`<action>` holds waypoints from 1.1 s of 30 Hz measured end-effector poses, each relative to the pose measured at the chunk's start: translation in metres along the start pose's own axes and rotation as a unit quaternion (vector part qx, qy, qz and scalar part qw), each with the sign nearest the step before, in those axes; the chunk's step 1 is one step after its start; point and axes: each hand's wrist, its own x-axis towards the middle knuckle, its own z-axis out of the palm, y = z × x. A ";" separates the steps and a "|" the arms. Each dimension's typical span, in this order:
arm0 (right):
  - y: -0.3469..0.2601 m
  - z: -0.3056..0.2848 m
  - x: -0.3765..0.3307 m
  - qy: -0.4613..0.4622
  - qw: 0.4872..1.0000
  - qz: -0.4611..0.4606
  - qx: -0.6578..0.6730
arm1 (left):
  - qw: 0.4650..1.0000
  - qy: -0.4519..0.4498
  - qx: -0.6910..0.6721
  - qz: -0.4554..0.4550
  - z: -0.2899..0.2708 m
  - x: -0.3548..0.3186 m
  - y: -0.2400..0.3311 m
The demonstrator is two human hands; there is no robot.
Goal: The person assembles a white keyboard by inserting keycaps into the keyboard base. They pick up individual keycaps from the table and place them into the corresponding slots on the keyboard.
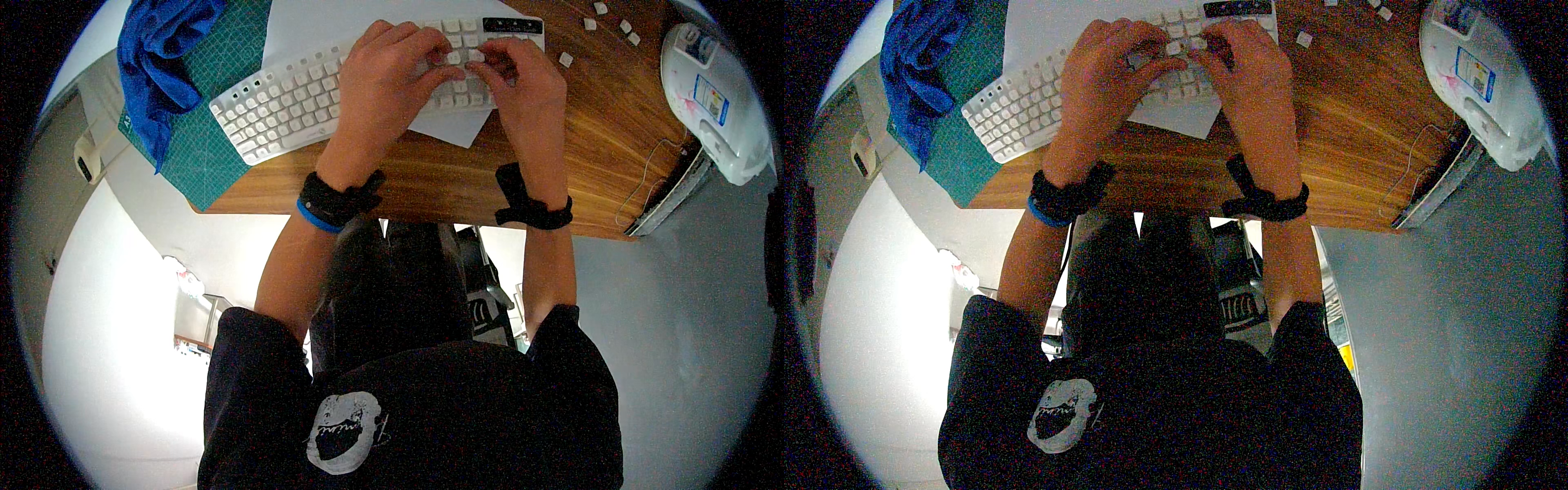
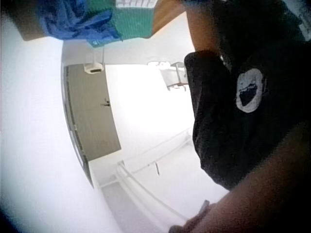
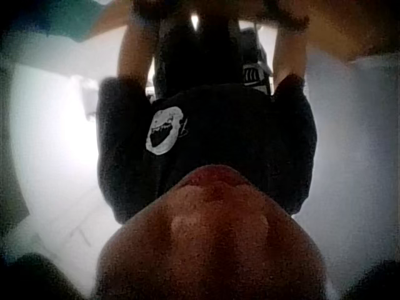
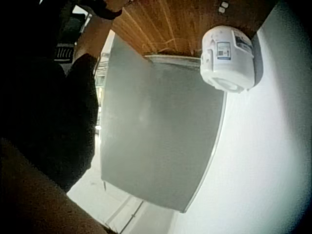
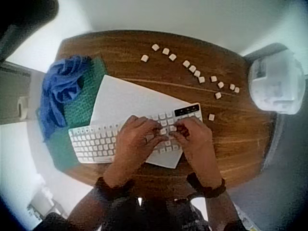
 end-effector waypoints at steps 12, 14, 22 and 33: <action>-0.002 -0.003 0.001 -0.010 1.000 -0.001 0.005 | 0.999 -0.011 0.037 -0.019 0.004 -0.003 0.007; -0.006 -0.003 0.002 -0.014 1.000 0.005 0.002 | 1.000 0.002 0.019 -0.015 0.003 -0.004 0.008; -0.017 -0.005 0.002 -0.001 0.996 0.073 0.051 | 0.995 0.018 0.046 -0.081 -0.040 -0.008 0.000; -0.046 0.023 0.064 0.048 0.997 0.023 0.061 | 0.998 0.017 0.039 -0.054 -0.058 0.040 -0.048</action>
